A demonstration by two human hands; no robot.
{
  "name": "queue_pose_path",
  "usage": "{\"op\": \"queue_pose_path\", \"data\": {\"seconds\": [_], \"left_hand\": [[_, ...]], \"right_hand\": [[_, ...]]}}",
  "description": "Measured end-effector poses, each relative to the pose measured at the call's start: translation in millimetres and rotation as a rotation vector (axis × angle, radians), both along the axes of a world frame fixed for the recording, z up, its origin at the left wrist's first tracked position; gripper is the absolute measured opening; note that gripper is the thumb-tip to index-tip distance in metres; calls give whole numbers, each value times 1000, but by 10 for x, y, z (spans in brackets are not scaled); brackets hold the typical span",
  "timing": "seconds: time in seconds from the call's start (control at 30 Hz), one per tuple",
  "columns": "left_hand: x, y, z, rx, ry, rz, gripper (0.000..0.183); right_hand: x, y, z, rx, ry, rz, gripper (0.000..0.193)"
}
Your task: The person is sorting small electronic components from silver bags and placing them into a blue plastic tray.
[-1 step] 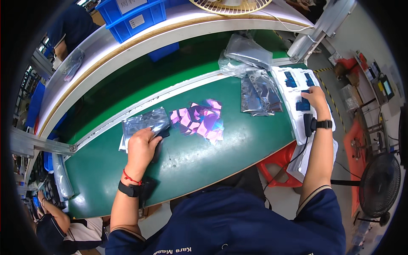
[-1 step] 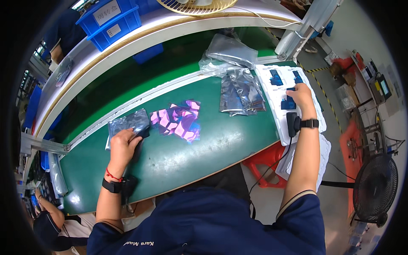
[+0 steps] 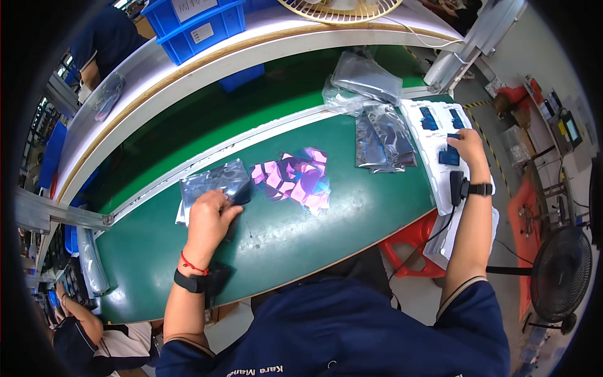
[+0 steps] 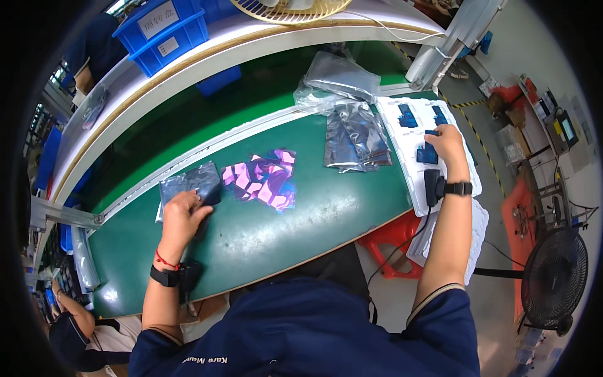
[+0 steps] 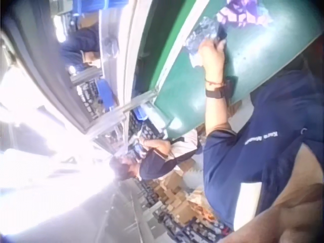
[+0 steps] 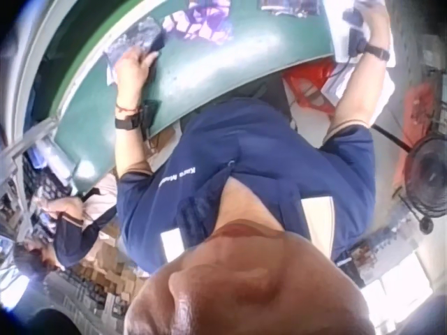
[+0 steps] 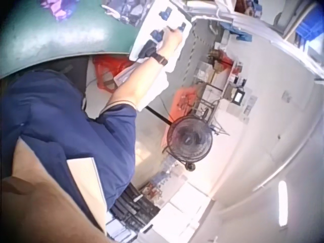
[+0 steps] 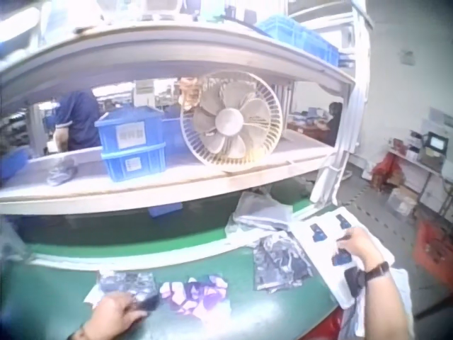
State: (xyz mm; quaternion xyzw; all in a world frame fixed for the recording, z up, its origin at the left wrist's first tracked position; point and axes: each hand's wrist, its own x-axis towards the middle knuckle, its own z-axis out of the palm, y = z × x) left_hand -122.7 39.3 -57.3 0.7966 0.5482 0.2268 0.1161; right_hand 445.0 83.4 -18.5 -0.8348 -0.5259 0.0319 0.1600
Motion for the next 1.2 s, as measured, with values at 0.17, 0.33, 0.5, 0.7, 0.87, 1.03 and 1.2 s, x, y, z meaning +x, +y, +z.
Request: {"op": "queue_pose_path", "data": {"seconds": [0.17, 0.33, 0.5, 0.7, 0.87, 1.03, 1.2], "left_hand": [[504, -244, 338, 171, 86, -184, 54], [1083, -407, -16, 63, 330, -361, 74], [995, -666, -128, 35, 181, -547, 53], [1013, -737, -235, 72, 94, -597, 37], [961, -867, -95, 113, 176, -668, 47], [792, -943, -194, 247, 65, -728, 30], [843, -632, 50, 146, -360, -159, 25]], "right_hand": [[-554, -501, 162, 422, 588, 145, 13], [-1392, -665, 152, 377, 1029, 307, 7], [-1598, -751, 47, 347, 1100, 404, 9], [-1673, -703, 2, 302, 1077, 393, 9], [-1711, -746, 50, 276, 1100, 406, 9], [-1720, -801, 42, 293, 1147, 412, 11], [-1893, -858, 50, 304, 1298, 466, 12]]}}
